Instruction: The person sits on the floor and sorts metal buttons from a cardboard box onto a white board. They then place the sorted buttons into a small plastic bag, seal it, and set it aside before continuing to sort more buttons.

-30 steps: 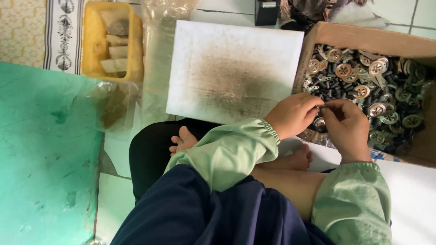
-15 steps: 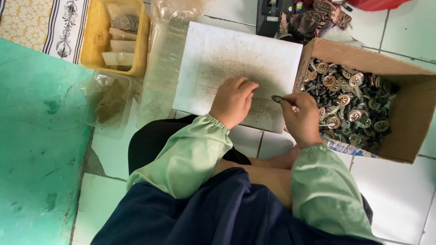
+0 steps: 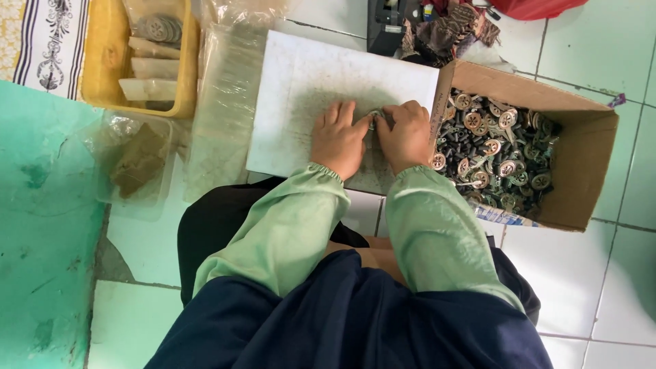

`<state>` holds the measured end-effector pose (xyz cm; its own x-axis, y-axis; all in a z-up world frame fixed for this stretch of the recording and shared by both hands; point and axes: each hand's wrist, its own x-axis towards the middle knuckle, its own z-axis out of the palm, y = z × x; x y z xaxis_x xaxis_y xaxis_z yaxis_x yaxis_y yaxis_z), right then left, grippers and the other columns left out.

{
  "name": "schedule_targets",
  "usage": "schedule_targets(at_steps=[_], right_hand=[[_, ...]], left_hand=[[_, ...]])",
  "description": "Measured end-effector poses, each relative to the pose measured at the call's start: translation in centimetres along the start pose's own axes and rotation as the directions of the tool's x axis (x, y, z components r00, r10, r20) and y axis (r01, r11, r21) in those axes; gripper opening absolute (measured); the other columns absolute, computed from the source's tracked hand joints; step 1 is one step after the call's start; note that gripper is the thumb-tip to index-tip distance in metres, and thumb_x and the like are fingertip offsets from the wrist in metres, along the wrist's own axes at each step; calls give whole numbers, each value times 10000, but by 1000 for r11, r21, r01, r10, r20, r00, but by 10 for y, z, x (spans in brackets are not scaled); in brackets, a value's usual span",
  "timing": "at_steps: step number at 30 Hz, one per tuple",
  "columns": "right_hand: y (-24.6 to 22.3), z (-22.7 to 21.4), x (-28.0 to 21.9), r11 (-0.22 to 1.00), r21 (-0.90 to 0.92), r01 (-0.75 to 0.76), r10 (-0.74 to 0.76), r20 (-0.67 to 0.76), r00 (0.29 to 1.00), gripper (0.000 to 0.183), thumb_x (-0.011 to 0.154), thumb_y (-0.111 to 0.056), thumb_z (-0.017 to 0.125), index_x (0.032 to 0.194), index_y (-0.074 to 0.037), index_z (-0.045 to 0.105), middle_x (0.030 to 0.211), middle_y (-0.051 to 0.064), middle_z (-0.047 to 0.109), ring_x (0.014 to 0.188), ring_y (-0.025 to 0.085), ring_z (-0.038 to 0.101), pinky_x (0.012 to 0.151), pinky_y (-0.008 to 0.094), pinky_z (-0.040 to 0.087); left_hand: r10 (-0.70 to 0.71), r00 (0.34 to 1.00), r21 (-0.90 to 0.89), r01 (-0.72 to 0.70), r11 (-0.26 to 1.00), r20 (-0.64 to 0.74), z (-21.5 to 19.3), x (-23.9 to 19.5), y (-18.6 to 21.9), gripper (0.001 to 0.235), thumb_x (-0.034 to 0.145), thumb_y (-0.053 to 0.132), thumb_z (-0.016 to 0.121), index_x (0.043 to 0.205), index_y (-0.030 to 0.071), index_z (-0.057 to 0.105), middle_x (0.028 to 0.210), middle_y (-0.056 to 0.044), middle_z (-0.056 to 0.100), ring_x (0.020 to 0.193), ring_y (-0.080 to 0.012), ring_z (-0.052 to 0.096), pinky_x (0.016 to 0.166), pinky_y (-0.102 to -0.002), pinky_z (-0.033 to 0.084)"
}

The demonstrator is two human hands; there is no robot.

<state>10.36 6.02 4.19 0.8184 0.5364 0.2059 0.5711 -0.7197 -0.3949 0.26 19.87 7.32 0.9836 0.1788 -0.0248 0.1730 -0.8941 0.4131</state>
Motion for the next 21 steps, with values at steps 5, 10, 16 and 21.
schedule_targets(at_steps=[5,10,16,21], right_hand=[[11,20,-7,999,-40,20,-25,-129,991,347,815,-289,840,1114,-144,739,977,64,570,950,300,621,834,424,569],[-5,-32,-40,992,101,70,-62,-84,995,311,828,-192,788,1134,-165,738,1008,71,601,984,324,641,857,442,546],[66,-106,-121,990,140,-6,-16,153,988,315,906,-236,735,1217,-186,735,1033,76,682,1068,358,664,898,471,533],[138,-111,-158,982,-47,-184,190,280,941,299,930,-328,698,1188,-187,758,1017,112,717,1055,388,678,921,519,552]], left_hand=[[57,994,65,-51,997,-91,25,5,-7,540,809,224,790,1327,176,644,1391,-183,465,1359,-425,384,1042,-573,361],[260,921,149,-225,963,-292,21,-8,17,295,906,195,664,1197,150,669,1334,-156,518,1290,-388,470,932,-489,420],[486,813,145,-465,873,-321,39,-41,82,389,757,243,766,1127,166,675,1300,-118,554,1247,-382,516,874,-484,459],[564,802,60,-564,823,-196,57,-59,126,423,826,262,754,1206,130,621,1294,-119,543,1297,-371,492,956,-484,443]])
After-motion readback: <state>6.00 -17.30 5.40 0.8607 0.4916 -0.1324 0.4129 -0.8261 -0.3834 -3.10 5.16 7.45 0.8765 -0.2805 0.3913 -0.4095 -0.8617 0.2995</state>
